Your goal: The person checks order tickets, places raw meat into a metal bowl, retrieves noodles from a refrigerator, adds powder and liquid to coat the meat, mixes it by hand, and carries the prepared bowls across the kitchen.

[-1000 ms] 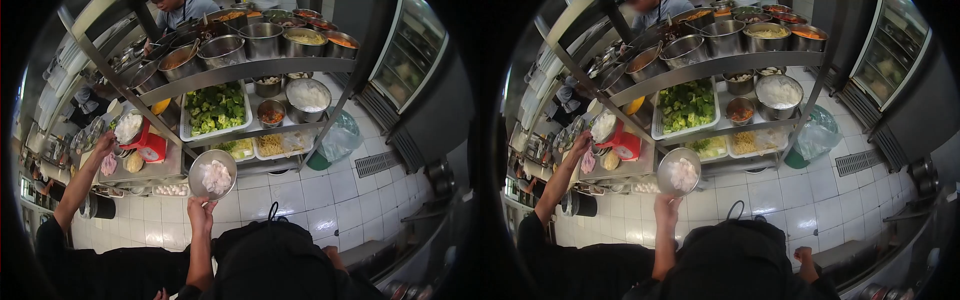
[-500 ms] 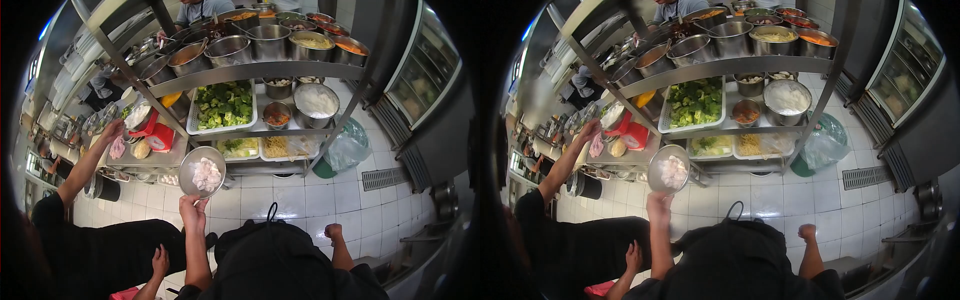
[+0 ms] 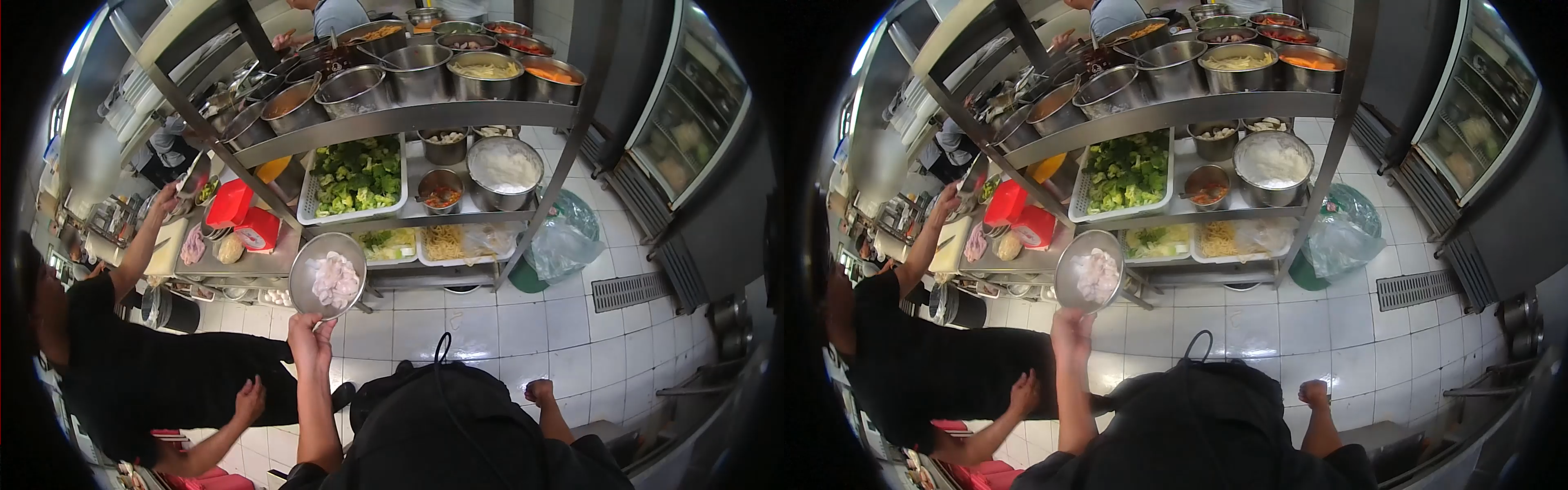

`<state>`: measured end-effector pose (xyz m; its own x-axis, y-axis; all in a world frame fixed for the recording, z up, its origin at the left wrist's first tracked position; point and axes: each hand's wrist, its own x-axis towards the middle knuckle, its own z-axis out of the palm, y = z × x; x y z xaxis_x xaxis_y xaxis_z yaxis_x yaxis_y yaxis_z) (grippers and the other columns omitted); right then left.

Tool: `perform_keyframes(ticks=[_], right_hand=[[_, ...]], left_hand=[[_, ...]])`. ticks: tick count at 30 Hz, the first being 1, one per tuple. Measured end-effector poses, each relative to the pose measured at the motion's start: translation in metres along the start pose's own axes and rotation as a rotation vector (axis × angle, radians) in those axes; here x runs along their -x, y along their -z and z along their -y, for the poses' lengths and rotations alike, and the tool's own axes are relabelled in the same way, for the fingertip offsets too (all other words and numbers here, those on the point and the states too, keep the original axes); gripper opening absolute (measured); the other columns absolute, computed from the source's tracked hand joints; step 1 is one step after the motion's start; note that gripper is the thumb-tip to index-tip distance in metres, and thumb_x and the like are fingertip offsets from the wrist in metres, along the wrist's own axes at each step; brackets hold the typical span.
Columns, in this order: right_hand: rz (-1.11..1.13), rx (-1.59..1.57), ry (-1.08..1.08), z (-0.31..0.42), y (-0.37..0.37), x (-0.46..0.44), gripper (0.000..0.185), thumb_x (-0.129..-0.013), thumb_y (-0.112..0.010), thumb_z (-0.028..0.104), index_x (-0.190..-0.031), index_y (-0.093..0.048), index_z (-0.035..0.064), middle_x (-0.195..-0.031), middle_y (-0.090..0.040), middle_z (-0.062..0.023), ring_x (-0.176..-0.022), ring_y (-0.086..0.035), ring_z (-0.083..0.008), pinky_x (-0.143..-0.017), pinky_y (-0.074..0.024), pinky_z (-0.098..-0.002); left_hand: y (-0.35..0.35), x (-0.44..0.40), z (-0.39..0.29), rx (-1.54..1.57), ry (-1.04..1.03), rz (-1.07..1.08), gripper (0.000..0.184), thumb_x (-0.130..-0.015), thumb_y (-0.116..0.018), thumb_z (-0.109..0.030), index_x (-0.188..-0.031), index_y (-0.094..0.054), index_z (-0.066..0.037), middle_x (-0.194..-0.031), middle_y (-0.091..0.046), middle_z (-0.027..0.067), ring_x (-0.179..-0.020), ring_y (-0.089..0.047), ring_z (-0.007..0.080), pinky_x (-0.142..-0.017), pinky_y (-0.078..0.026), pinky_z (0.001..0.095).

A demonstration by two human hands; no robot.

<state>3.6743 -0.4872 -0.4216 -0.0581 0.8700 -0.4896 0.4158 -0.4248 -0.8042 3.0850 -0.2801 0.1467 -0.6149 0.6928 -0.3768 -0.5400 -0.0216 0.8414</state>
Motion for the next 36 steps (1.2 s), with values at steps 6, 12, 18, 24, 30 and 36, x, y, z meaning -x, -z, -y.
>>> perform_keyframes(ticks=[6, 12, 18, 24, 30, 36], right_hand=[[-0.154, -0.458, -0.644, 0.194, 0.015, 0.054, 0.018, -0.082, -0.053, 0.005, -0.064, -0.057, 0.0059, -0.059, -0.059, -0.0076, -0.048, -0.058, -0.017, -0.041, -0.0499, -0.029], [-0.281, -0.501, -0.821, 0.198, 0.01, 0.058, 0.013, -0.078, -0.055, -0.002, -0.067, -0.056, 0.0038, -0.06, -0.058, -0.0106, -0.049, -0.058, -0.0203, -0.04, -0.0502, -0.0327], [-0.315, -0.607, -0.703, 0.2, -0.014, 0.064, 0.015, -0.079, -0.053, -0.002, -0.065, -0.054, 0.0047, -0.057, -0.053, -0.0093, -0.046, -0.053, -0.0197, -0.038, -0.0447, -0.0313], [0.02, 0.328, -0.105, 0.242, -0.036, 0.074, 0.02, -0.078, -0.052, -0.001, -0.06, -0.048, 0.0079, -0.054, -0.047, -0.0071, -0.043, -0.047, -0.0181, -0.036, -0.0358, -0.0304], [-0.272, -0.42, -0.502, 0.252, -0.085, 0.067, 0.026, -0.079, -0.049, 0.002, -0.055, -0.043, 0.0101, -0.051, -0.043, -0.0068, -0.041, -0.044, -0.0172, -0.036, -0.0314, -0.0298], [-0.066, -0.433, -0.421, 0.179, -0.108, 0.056, 0.017, -0.078, -0.053, 0.009, -0.062, -0.053, 0.0064, -0.056, -0.054, -0.0105, -0.044, -0.05, -0.0202, -0.038, -0.0375, -0.0324]], left_hand=[[0.01, -0.029, -0.038, 0.089, -0.102, 0.01, 0.01, -0.076, -0.052, 0.004, -0.084, -0.048, -0.002, -0.086, -0.05, 0.0075, -0.079, -0.054, 0.021, -0.068, -0.055, 0.0379], [0.011, -0.095, -0.129, 0.084, -0.422, -0.028, 0.004, -0.077, -0.052, 0.004, -0.074, -0.05, 0.002, -0.08, -0.05, 0.0088, -0.074, -0.052, 0.0192, -0.071, -0.054, 0.0393], [0.021, -0.268, -0.201, 0.096, -0.466, -0.03, 0.003, -0.077, -0.053, 0.005, -0.075, -0.051, 0.003, -0.07, -0.047, 0.0082, -0.07, -0.05, 0.0178, -0.074, -0.055, 0.0436], [-0.008, -0.345, -0.203, 0.145, -0.335, -0.23, 0.017, -0.073, -0.05, 0.013, -0.09, -0.047, 0.011, -0.097, -0.047, 0.0183, -0.078, -0.054, 0.0294, -0.072, -0.058, 0.0505], [-0.001, -0.354, -0.172, 0.168, -0.359, -0.187, 0.014, -0.081, -0.053, 0.007, -0.094, -0.049, 0.009, -0.09, -0.049, 0.0157, -0.078, -0.055, 0.0256, -0.074, -0.06, 0.0422], [0.012, -0.335, -0.174, 0.154, -0.319, -0.024, 0.034, -0.08, -0.067, -0.002, -0.106, -0.048, 0.01, -0.105, -0.053, 0.0165, -0.089, -0.058, 0.025, -0.072, -0.06, 0.0401]])
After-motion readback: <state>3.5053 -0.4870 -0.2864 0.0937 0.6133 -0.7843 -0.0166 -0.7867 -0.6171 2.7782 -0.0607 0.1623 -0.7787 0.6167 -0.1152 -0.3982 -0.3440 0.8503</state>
